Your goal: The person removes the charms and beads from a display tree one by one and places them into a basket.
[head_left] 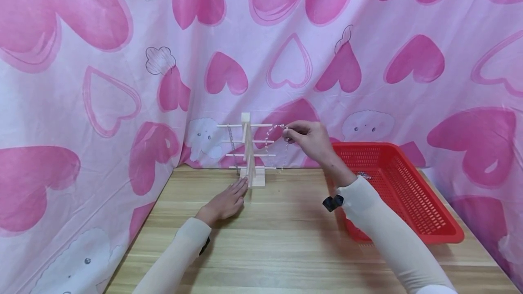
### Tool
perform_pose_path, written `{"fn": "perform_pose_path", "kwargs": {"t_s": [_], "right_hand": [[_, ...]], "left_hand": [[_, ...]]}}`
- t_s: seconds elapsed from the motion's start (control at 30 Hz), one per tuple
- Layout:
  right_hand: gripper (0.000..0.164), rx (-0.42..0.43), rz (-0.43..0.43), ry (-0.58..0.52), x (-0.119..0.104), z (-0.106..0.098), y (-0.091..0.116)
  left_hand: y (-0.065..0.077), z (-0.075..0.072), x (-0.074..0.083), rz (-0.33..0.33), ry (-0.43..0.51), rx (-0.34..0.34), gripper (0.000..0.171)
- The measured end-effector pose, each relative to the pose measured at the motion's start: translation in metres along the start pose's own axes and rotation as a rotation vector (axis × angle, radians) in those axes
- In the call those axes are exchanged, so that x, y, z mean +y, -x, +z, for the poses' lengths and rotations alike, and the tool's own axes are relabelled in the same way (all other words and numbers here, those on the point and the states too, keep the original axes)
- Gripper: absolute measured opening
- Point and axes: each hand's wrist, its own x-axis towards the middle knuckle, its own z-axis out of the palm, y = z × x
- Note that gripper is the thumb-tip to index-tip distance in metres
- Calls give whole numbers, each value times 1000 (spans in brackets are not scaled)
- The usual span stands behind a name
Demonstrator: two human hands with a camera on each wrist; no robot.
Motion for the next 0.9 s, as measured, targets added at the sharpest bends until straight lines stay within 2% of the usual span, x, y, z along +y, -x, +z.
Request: {"fn": "perform_pose_path", "kwargs": {"t_s": [0.23,0.4,0.63,0.9], "right_hand": [[20,67,1,10,8,-18,-1],[24,85,28,22,11,-32,1],[26,132,54,86,12,-54,6],[29,185,65,97,16,-83,9]], "left_hand": [[-1,1,-2,7,22,9,63],[0,2,-1,12,25,19,63],[2,-1,0,28,66,36,63],[1,0,0,18,48,33,63]]}}
